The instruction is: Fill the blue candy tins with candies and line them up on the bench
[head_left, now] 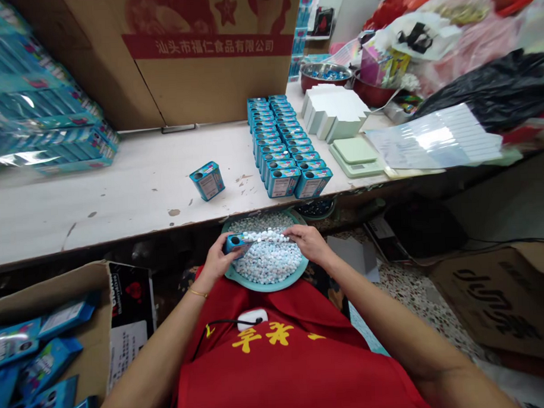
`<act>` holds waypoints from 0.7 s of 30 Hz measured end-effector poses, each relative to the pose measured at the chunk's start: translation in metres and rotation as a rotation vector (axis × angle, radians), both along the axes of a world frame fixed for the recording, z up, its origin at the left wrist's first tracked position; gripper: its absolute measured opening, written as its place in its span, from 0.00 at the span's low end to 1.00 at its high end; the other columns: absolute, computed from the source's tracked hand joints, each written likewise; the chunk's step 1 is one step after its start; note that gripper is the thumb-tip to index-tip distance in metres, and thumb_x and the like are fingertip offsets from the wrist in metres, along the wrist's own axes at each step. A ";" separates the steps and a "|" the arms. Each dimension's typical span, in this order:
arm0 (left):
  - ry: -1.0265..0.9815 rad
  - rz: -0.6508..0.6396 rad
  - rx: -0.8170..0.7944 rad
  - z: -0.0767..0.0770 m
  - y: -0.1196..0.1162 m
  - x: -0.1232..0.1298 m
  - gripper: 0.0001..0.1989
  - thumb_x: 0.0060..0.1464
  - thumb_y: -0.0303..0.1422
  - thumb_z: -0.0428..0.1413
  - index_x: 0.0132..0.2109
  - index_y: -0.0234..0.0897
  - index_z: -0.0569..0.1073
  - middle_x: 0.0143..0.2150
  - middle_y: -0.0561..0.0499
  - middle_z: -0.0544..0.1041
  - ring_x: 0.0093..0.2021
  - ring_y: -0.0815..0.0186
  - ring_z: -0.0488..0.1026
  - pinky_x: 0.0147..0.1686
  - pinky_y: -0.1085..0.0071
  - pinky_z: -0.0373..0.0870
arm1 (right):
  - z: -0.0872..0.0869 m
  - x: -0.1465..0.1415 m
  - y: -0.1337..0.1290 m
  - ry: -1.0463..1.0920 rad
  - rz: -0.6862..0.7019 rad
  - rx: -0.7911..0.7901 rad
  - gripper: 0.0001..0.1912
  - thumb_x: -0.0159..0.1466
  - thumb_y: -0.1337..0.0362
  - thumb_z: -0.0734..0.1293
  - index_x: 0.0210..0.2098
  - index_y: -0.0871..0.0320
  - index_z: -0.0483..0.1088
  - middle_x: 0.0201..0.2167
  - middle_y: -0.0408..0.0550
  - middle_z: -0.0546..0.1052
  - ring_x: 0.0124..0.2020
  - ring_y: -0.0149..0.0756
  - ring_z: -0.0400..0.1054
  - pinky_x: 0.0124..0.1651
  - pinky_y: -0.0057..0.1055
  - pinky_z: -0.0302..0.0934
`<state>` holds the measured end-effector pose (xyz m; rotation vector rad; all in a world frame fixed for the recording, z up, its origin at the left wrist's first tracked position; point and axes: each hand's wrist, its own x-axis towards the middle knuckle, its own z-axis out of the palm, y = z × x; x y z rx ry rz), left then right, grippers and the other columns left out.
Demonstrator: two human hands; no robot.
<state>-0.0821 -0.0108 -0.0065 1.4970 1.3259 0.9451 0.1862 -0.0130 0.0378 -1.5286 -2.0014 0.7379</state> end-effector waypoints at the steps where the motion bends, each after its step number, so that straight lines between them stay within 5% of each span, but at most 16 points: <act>1: 0.025 -0.009 0.015 0.001 0.000 0.004 0.22 0.39 0.36 0.59 0.45 0.36 0.67 0.37 0.51 0.72 0.39 0.63 0.69 0.42 0.67 0.66 | 0.010 -0.004 0.001 -0.064 0.027 -0.003 0.13 0.59 0.70 0.59 0.36 0.57 0.74 0.36 0.47 0.77 0.38 0.34 0.69 0.41 0.28 0.60; 7: 0.110 -0.052 0.098 0.000 0.002 0.012 0.22 0.40 0.35 0.58 0.45 0.36 0.68 0.41 0.50 0.72 0.42 0.62 0.69 0.45 0.67 0.64 | 0.065 -0.027 0.004 -0.552 0.133 -0.047 0.17 0.59 0.70 0.57 0.39 0.50 0.74 0.38 0.44 0.76 0.41 0.36 0.68 0.38 0.27 0.59; 13: 0.110 -0.051 0.084 -0.002 0.004 0.013 0.22 0.41 0.36 0.58 0.46 0.36 0.68 0.40 0.50 0.72 0.42 0.62 0.69 0.45 0.67 0.64 | 0.100 -0.052 0.004 -0.763 0.223 -0.037 0.16 0.56 0.72 0.56 0.36 0.57 0.73 0.37 0.51 0.75 0.37 0.40 0.69 0.35 0.30 0.59; 17: 0.062 -0.031 0.039 0.003 0.004 0.010 0.21 0.41 0.36 0.58 0.45 0.36 0.67 0.38 0.51 0.72 0.39 0.63 0.69 0.44 0.67 0.65 | 0.099 -0.038 0.001 -0.745 0.195 -0.011 0.17 0.56 0.73 0.56 0.39 0.55 0.72 0.38 0.49 0.74 0.38 0.38 0.69 0.35 0.28 0.58; 21: -0.075 -0.001 -0.016 0.004 0.003 -0.001 0.23 0.39 0.36 0.60 0.45 0.36 0.67 0.38 0.51 0.72 0.40 0.63 0.70 0.45 0.66 0.65 | 0.064 0.010 -0.010 -0.714 0.074 -0.068 0.17 0.60 0.70 0.55 0.42 0.50 0.70 0.40 0.45 0.74 0.40 0.36 0.68 0.36 0.27 0.56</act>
